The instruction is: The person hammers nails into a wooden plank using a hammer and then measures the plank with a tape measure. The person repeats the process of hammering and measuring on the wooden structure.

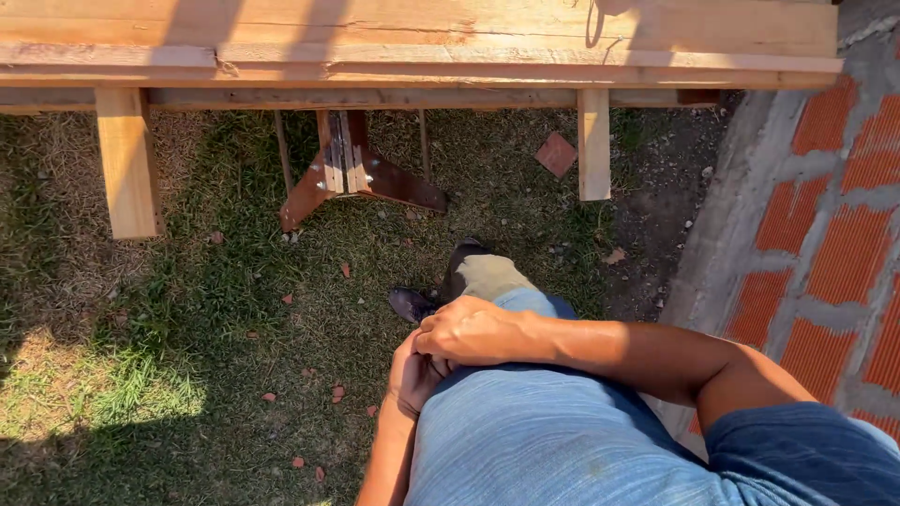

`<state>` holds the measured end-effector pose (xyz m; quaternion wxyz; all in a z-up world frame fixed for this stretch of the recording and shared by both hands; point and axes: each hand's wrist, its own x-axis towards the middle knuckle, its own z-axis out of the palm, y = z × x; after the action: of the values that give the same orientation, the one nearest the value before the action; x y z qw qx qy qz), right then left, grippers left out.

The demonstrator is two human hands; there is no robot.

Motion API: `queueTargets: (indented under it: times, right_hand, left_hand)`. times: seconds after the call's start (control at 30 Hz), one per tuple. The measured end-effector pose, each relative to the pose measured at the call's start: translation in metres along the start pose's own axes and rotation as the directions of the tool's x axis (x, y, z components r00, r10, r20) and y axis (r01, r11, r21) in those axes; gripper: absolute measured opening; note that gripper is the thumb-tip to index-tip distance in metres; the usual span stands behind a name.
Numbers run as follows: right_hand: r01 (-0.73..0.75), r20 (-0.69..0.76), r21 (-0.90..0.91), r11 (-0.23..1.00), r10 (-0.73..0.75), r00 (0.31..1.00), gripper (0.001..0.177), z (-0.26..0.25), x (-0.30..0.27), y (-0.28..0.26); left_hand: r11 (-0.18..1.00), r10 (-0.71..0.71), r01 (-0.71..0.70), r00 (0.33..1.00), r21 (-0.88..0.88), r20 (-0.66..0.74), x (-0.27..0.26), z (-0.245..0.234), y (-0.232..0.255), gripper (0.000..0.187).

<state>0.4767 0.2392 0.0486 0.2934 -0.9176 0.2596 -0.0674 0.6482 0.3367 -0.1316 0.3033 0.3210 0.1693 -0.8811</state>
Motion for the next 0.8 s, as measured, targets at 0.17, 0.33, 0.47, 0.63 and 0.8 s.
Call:
queueTargets:
  times: [0.17, 0.33, 0.47, 0.63, 0.8]
  right_hand:
    - [-0.013, -0.062, -0.014, 1.0, 0.012, 0.998, 0.008, -0.051, -0.037, -0.017]
    - [-0.11, -0.3, 0.12, 0.987, 0.141, 0.943, 0.009, -0.062, -0.112, 0.001]
    - [-0.228, -0.385, 0.192, 0.954, 0.287, 0.877, 0.004, -0.077, -0.212, 0.014]
    - [-0.342, -0.458, 0.529, 0.777, 0.6, 0.656, 0.008, -0.077, -0.342, 0.044]
    - [-0.287, -0.47, 0.702, 0.652, 0.727, 0.5, 0.006, -0.096, -0.448, 0.05]
  left_hand:
    - [0.992, 0.041, -0.044, 0.999, 0.121, 0.03, -0.026, 0.106, -0.011, 0.025]
    - [0.971, 0.088, -0.089, 0.996, 0.221, 0.018, 0.022, 0.125, -0.05, 0.012]
    - [0.905, 0.074, -0.045, 0.996, 0.423, -0.051, 0.079, 0.142, -0.098, 0.018]
    - [0.81, 0.011, 0.026, 0.998, 0.585, -0.06, 0.11, 0.218, -0.18, 0.038]
    - [0.78, -0.022, 0.048, 0.999, 0.623, -0.05, 0.15, 0.249, -0.25, 0.03]
